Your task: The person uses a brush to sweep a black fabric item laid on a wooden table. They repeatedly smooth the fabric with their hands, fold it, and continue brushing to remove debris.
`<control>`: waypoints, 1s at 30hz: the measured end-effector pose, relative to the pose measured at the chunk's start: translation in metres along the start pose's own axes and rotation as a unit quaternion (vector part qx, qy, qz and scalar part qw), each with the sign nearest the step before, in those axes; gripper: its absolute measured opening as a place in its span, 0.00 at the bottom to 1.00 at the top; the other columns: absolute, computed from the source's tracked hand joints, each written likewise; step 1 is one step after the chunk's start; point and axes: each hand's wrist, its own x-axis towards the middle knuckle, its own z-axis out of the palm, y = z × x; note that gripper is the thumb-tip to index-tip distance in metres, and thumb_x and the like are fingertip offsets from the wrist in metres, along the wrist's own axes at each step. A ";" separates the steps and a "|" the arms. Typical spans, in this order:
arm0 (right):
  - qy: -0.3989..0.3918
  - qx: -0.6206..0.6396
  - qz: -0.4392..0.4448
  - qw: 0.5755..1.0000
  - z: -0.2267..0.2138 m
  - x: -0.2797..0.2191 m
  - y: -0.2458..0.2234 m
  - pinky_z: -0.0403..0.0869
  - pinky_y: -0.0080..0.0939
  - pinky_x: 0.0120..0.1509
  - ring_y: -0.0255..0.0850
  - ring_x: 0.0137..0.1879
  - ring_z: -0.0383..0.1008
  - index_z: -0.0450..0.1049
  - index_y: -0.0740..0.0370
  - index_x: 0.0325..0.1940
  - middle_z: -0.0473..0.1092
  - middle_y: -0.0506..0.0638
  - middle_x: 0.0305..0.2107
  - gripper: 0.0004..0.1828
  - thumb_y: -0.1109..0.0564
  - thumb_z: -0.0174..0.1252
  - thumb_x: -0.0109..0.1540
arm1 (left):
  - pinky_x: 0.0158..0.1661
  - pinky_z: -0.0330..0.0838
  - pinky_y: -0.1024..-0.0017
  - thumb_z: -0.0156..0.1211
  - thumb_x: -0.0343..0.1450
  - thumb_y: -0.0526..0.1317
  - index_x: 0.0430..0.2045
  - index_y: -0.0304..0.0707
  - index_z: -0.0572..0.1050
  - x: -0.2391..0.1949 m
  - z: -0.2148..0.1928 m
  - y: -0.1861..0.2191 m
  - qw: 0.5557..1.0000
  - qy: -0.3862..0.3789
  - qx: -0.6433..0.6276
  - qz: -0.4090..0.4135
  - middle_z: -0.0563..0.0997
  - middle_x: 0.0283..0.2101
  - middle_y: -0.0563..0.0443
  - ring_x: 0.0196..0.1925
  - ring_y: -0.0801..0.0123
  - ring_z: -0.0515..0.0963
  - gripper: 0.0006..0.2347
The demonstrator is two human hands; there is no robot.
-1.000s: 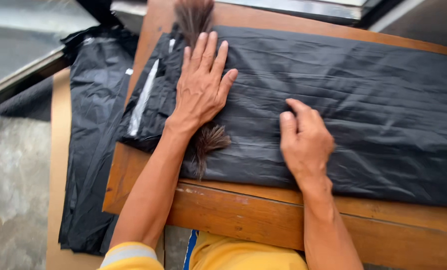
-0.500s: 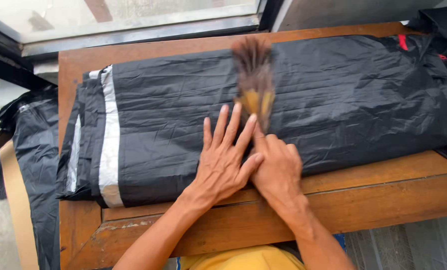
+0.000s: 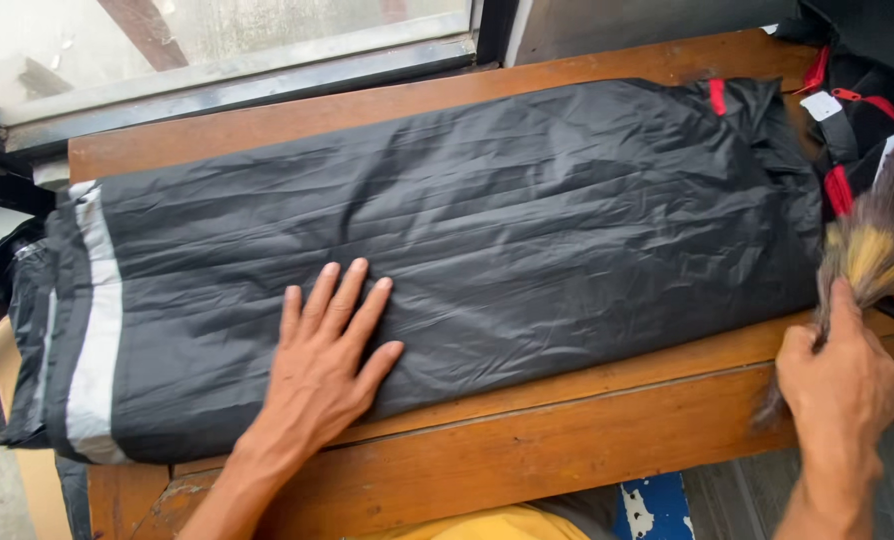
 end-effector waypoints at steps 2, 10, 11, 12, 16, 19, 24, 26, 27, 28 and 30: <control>0.018 -0.007 -0.020 1.000 0.009 0.003 0.017 0.75 0.52 0.40 0.59 0.39 0.79 0.74 0.52 0.72 0.78 0.60 0.44 0.32 0.50 0.47 0.64 | 0.63 0.46 0.47 0.50 0.69 0.53 0.61 0.47 0.63 0.008 -0.013 -0.016 1.000 0.007 -0.013 -0.002 0.61 0.67 0.50 0.69 0.58 0.58 0.25; 0.126 0.242 -0.265 0.925 -0.077 0.110 -0.068 0.66 0.50 0.64 0.58 0.58 0.65 0.76 0.70 0.65 0.67 0.66 0.51 0.27 0.55 0.62 0.63 | 0.64 0.27 0.49 0.67 0.54 0.56 0.68 0.48 0.39 0.108 -0.051 -0.130 0.964 -0.227 -0.097 -0.101 0.42 0.71 0.42 0.73 0.56 0.35 0.50; 0.130 0.244 -0.265 0.924 -0.081 0.128 -0.087 0.66 0.50 0.64 0.58 0.58 0.65 0.76 0.70 0.65 0.67 0.66 0.51 0.27 0.55 0.62 0.63 | 0.64 0.27 0.49 0.67 0.54 0.56 0.68 0.48 0.39 0.113 -0.054 -0.137 0.965 -0.223 -0.094 -0.102 0.42 0.71 0.42 0.73 0.56 0.35 0.50; 0.049 0.252 -0.296 0.920 -0.085 0.145 -0.106 0.61 0.52 0.65 0.56 0.64 0.59 0.68 0.68 0.66 0.61 0.65 0.57 0.35 0.49 0.61 0.57 | 0.64 0.37 0.55 0.71 0.51 0.53 0.66 0.49 0.45 0.120 -0.056 -0.144 0.953 -0.264 -0.084 -0.122 0.46 0.70 0.49 0.72 0.61 0.42 0.49; -0.219 0.285 -0.347 0.866 -0.086 0.200 -0.165 0.45 0.46 0.72 0.48 0.74 0.40 0.42 0.59 0.73 0.41 0.55 0.69 0.56 0.46 0.64 0.47 | 0.57 0.60 0.58 0.75 0.50 0.44 0.62 0.53 0.58 0.135 -0.062 -0.158 0.942 -0.309 -0.048 -0.123 0.63 0.61 0.47 0.64 0.56 0.61 0.43; -0.315 0.208 -0.357 0.855 -0.079 0.226 -0.186 0.48 0.47 0.72 0.46 0.73 0.42 0.41 0.51 0.73 0.43 0.50 0.69 0.60 0.47 0.68 0.44 | 0.54 0.62 0.61 0.75 0.52 0.42 0.60 0.52 0.59 0.138 -0.059 -0.168 0.928 -0.348 -0.032 -0.129 0.68 0.59 0.47 0.60 0.55 0.67 0.40; -0.317 0.094 -0.337 0.881 -0.083 0.241 -0.199 0.62 0.52 0.63 0.53 0.64 0.61 0.52 0.46 0.69 0.60 0.53 0.60 0.56 0.48 0.73 0.42 | 0.46 0.66 0.63 0.69 0.55 0.40 0.48 0.46 0.68 0.148 -0.072 -0.168 0.897 -0.406 -0.023 -0.172 0.76 0.47 0.49 0.48 0.57 0.76 0.26; -0.331 0.083 -0.322 0.883 -0.082 0.241 -0.200 0.62 0.52 0.63 0.52 0.64 0.63 0.56 0.47 0.66 0.62 0.52 0.60 0.52 0.50 0.75 0.42 | 0.46 0.66 0.63 0.69 0.56 0.40 0.45 0.44 0.70 0.148 -0.070 -0.173 0.896 -0.412 -0.014 -0.167 0.74 0.47 0.51 0.49 0.58 0.75 0.23; -0.327 0.049 -0.326 0.886 -0.079 0.241 -0.200 0.62 0.51 0.63 0.52 0.59 0.67 0.60 0.50 0.60 0.67 0.51 0.53 0.45 0.47 0.73 0.44 | 0.44 0.66 0.63 0.70 0.56 0.41 0.43 0.43 0.69 0.147 -0.069 -0.174 0.898 -0.407 -0.008 -0.165 0.73 0.46 0.50 0.47 0.57 0.75 0.23; -0.323 0.015 -0.330 0.887 -0.077 0.240 -0.201 0.62 0.49 0.62 0.51 0.55 0.71 0.64 0.53 0.55 0.71 0.51 0.46 0.38 0.44 0.72 0.45 | 0.41 0.66 0.62 0.70 0.57 0.42 0.42 0.41 0.68 0.144 -0.069 -0.175 0.901 -0.402 -0.001 -0.163 0.71 0.45 0.49 0.45 0.56 0.75 0.22; -0.304 -0.016 -0.359 0.882 -0.070 0.241 -0.197 0.64 0.48 0.59 0.50 0.53 0.70 0.67 0.52 0.51 0.70 0.50 0.43 0.33 0.41 0.69 0.47 | 0.42 0.66 0.62 0.66 0.60 0.45 0.41 0.42 0.68 0.142 -0.071 -0.169 0.902 -0.404 0.010 -0.154 0.72 0.44 0.50 0.45 0.57 0.75 0.19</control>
